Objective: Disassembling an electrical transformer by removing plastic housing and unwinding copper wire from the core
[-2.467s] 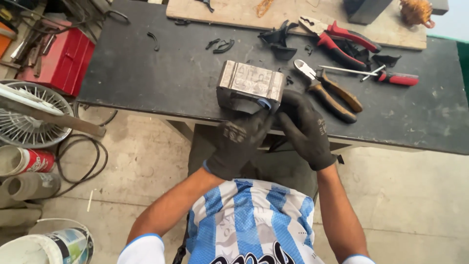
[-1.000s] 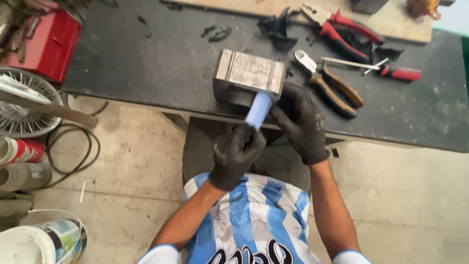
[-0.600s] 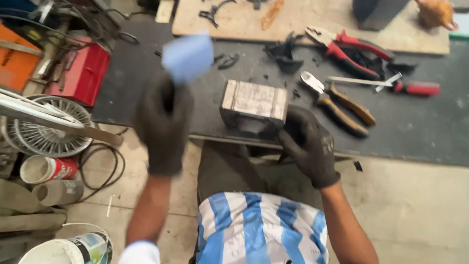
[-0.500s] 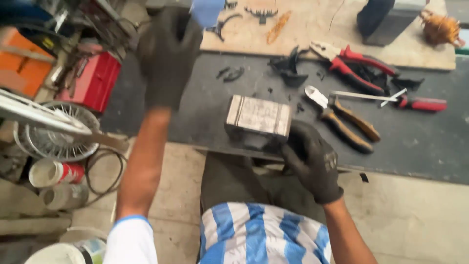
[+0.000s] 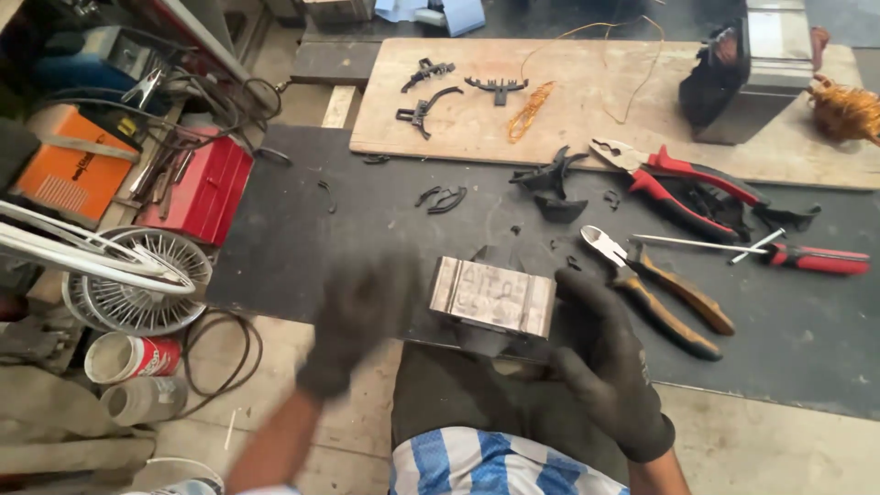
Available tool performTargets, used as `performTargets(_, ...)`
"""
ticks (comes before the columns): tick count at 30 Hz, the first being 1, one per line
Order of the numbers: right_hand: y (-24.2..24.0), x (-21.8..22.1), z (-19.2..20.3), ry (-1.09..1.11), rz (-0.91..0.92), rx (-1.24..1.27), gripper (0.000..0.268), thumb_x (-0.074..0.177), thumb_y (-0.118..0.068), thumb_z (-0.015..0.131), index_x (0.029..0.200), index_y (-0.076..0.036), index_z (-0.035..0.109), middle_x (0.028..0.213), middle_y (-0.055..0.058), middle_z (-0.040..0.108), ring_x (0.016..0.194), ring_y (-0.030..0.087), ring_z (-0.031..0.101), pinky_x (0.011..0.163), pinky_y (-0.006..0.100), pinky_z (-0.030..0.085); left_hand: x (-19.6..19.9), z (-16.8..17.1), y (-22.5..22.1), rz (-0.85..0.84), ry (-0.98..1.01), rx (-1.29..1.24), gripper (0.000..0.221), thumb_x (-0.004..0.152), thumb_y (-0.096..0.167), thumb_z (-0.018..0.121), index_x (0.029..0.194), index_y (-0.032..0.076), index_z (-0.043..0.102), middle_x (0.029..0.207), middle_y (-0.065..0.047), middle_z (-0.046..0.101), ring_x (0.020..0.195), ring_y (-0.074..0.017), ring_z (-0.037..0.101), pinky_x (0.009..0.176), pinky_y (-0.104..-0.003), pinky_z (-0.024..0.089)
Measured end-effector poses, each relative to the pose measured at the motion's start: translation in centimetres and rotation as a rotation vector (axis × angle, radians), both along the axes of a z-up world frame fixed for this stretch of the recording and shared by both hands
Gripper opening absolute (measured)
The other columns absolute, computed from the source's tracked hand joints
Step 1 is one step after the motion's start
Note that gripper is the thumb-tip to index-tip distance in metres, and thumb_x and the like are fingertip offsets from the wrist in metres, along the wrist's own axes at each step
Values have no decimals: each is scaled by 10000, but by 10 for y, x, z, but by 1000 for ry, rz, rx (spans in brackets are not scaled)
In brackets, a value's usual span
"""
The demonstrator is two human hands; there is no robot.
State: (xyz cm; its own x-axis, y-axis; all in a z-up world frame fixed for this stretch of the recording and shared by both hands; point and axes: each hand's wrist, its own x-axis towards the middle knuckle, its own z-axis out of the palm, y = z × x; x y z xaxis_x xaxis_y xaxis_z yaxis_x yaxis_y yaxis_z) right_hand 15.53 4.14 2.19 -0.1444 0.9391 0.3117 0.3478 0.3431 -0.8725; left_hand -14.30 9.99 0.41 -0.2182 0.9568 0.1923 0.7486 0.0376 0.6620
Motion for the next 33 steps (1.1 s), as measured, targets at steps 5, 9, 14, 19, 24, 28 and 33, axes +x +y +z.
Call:
performTargets(5,19,-20,6,135,160,35,672,984,-433,529,1490,-7,410,1543,166,507,1441,269,490,1196,412,399,91,85,-75,-106,-313,-791,469,862,464,565,513,174,684,566,31,725,680,-89,737,776,-310,534)
performTargets(9,16,-18,-5,94,150,19,783,948,-579,526,1481,-11,438,1520,165,518,1441,270,484,1188,416,407,112,64,-74,74,-788,-776,645,924,526,632,456,105,489,440,-25,526,549,-107,589,687,-323,470)
performTargets(14,14,-12,-29,-46,-4,52,848,930,-648,470,1476,0,445,1422,177,580,1322,298,577,1085,421,476,126,2,-81,-82,-1312,-308,510,1007,390,595,593,137,439,433,-26,377,386,-109,369,423,-312,249)
performTargets(19,18,-18,-28,-90,-28,113,772,960,-568,480,1451,27,442,1415,191,578,1335,337,552,1123,453,452,132,-50,-78,-22,-1185,-199,318,962,419,611,821,136,577,736,-16,580,700,-99,526,640,-317,418)
performTargets(24,15,-20,-17,-48,-16,42,722,958,-526,518,1443,2,433,1392,174,575,1292,294,577,1079,419,471,139,-28,-75,-16,-1417,-197,598,1030,297,599,530,159,300,450,-3,293,340,-118,325,354,-304,272)
performTargets(28,13,-20,-23,59,2,31,722,927,-497,587,1435,0,459,1400,176,593,1312,290,577,1108,418,471,136,-31,-78,-91,-1306,-167,523,1001,335,567,554,127,390,450,-40,396,388,-134,424,410,-322,312)
performTargets(33,-2,-41,-16,193,-86,34,660,833,-329,759,1360,4,542,1321,163,582,1231,264,603,1082,370,486,118,-66,-83,129,-1020,-251,340,889,388,658,793,89,789,763,-57,790,765,-107,674,646,-351,551)
